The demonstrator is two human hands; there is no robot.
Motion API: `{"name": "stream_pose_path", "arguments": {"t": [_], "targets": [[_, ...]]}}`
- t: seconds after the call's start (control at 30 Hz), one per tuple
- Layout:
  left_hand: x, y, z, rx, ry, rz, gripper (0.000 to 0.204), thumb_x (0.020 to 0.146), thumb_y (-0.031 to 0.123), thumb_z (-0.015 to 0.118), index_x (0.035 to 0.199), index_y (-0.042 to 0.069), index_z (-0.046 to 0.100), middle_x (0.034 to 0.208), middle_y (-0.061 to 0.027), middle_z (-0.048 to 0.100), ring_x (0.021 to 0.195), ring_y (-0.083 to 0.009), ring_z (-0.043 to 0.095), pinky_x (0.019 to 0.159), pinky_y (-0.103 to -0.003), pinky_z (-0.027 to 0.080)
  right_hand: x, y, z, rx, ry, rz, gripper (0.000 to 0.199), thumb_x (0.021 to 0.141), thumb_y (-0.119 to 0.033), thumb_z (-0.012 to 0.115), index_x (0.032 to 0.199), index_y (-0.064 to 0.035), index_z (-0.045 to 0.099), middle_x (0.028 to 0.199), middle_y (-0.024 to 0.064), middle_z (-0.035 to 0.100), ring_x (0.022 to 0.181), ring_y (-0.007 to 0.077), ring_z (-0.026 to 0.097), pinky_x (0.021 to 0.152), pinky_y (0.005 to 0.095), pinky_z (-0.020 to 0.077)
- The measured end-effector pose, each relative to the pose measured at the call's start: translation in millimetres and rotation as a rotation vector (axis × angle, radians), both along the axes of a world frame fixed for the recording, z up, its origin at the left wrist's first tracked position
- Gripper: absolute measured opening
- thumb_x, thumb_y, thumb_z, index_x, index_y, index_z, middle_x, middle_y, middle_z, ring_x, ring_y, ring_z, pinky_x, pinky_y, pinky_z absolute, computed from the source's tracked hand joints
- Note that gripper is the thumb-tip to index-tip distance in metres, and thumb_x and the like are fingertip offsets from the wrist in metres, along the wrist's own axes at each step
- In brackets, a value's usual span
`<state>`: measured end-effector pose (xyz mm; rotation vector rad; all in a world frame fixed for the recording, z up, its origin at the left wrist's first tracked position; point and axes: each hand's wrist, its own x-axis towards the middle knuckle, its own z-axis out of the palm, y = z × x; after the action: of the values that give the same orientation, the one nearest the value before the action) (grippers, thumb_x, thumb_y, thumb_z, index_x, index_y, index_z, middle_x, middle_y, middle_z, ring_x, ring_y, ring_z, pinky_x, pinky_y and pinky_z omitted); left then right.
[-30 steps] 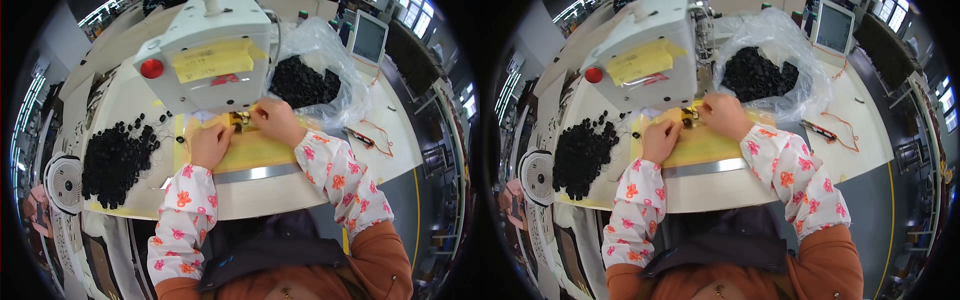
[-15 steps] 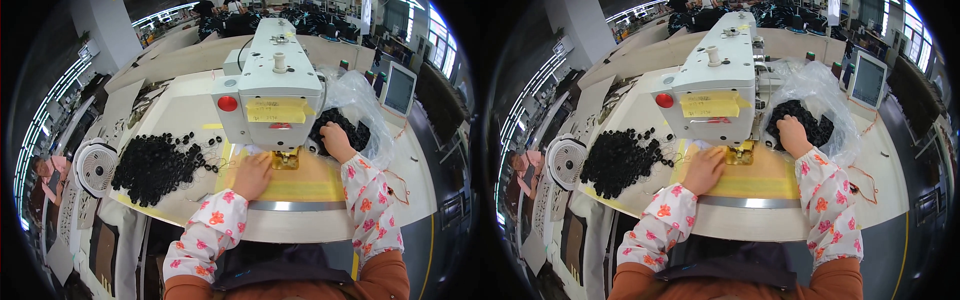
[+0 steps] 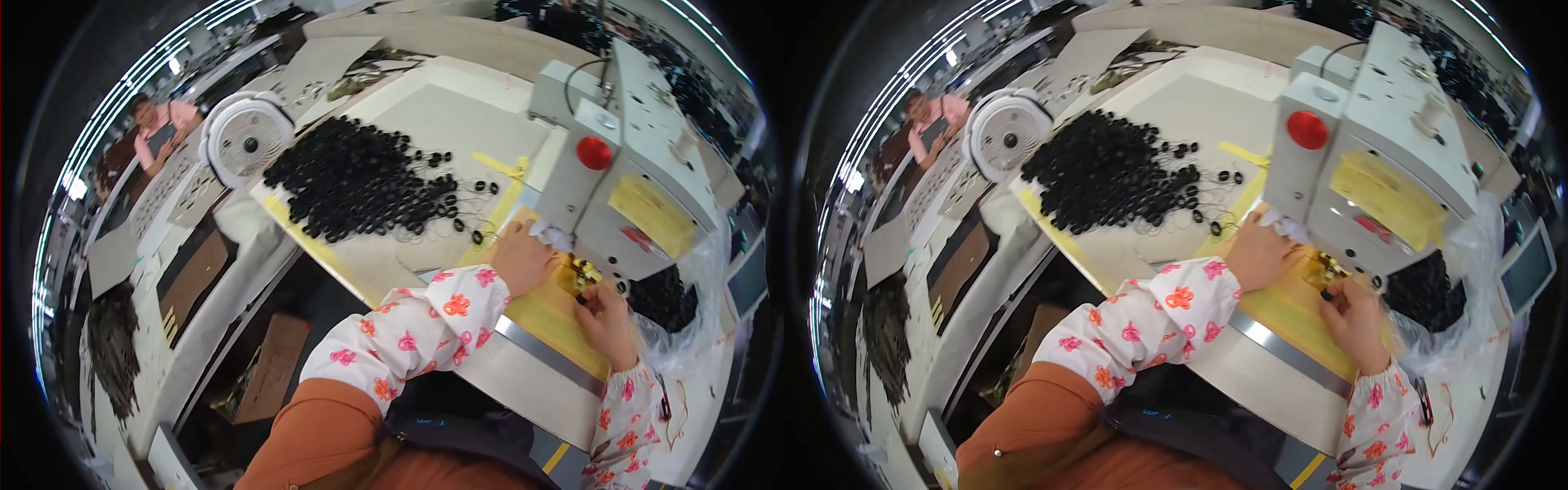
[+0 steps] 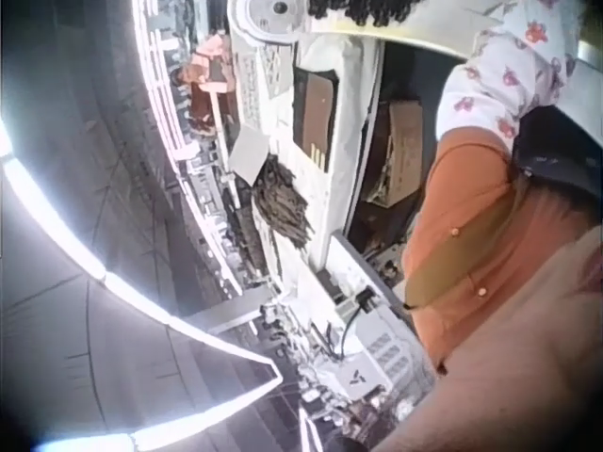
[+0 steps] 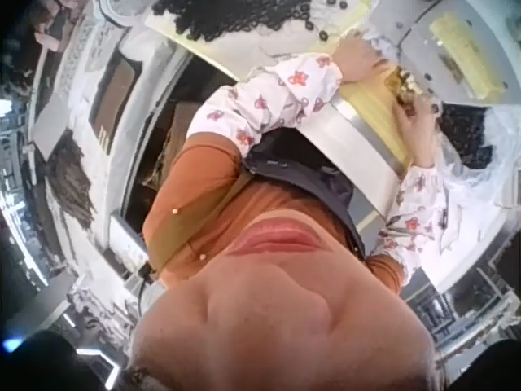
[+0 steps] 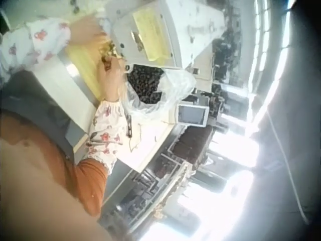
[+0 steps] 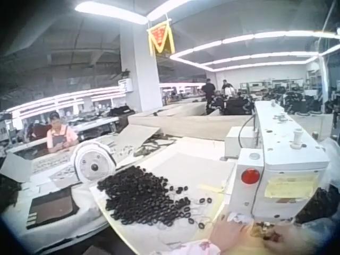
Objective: The recorder is assembling small black components and metal rings onto a yellow strap at a workstation.
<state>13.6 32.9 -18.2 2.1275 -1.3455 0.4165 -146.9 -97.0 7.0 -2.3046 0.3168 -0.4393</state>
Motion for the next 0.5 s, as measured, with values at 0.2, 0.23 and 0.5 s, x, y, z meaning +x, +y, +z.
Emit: {"name": "stream_pose_path", "arguments": {"t": [0.2,0.23,0.5], "targets": [[51.2,39.0,-3.3,0.054,-0.064,0.159,0.024,0.078,0.023,0.054,0.097,0.011,0.061,0.116,-0.0084,0.049,0.106,-0.0254,0.045,0.085,-0.046,0.032,5.3,9.4,-16.1,0.183,-0.049,-0.013,0.012,0.072,0.001,0.061,0.079,-0.0005,0.051,0.061,-0.0018,0.048,0.052,0.0049,0.044,0.047,0.0201,0.0364],[60.5,46.0,-4.3,0.070,-0.101,0.205,0.024,0.078,0.021,0.053,0.099,0.011,0.060,0.114,-0.0090,0.050,0.106,-0.0255,0.045,0.085,-0.046,0.031,4.5,10.6,-16.0,0.190,-0.046,-0.008,0.012,0.072,0.001,0.061,0.079,-0.0005,0.051,0.061,-0.0018,0.048,0.052,0.0049,0.044,0.047,0.0201,0.0364],[60.3,34.2,10.5,-0.182,-0.120,0.132,0.019,0.073,0.009,0.052,0.089,0.003,0.060,0.096,-0.0119,0.057,0.094,-0.0276,0.050,0.085,-0.043,0.033,-1.5,13.6,-6.6,0.001,-0.123,-0.107,0.016,0.071,-0.004,0.065,0.084,0.0005,0.055,0.062,0.0043,0.054,0.052,0.0097,0.051,0.048,0.0232,0.0409]]}}
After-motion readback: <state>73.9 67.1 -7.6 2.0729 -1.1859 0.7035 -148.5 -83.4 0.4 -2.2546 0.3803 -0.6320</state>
